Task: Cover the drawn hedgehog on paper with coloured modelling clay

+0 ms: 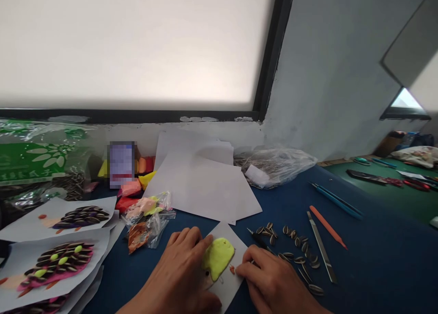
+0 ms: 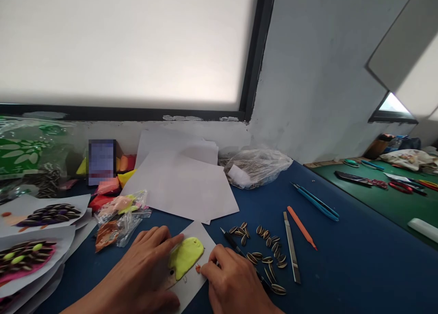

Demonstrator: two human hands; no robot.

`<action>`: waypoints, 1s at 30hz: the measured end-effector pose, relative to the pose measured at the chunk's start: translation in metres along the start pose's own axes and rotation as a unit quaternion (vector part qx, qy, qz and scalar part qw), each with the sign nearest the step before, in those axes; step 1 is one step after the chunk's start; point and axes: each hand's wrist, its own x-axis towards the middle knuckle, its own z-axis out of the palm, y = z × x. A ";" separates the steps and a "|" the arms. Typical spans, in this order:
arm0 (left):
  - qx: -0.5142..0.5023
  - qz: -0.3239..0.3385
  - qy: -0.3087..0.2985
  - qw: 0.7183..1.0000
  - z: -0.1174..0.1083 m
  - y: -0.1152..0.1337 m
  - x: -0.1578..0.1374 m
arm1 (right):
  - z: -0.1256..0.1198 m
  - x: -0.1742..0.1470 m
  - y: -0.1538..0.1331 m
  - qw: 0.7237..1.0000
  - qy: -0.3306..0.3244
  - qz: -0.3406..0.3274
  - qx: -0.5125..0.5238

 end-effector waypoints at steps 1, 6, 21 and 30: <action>-0.005 -0.003 -0.004 1.000 -0.001 0.000 0.000 | 0.000 0.000 0.000 1.000 -0.003 0.004 0.003; -0.025 -0.009 -0.003 1.000 0.002 -0.005 0.000 | -0.001 0.003 -0.001 1.000 -0.020 0.012 0.010; -0.023 0.013 0.026 0.999 0.007 -0.007 -0.001 | 0.002 0.009 -0.005 1.000 0.007 0.021 0.010; -0.040 0.009 0.008 0.999 0.005 -0.008 -0.002 | 0.009 0.018 -0.007 0.997 0.028 0.064 -0.027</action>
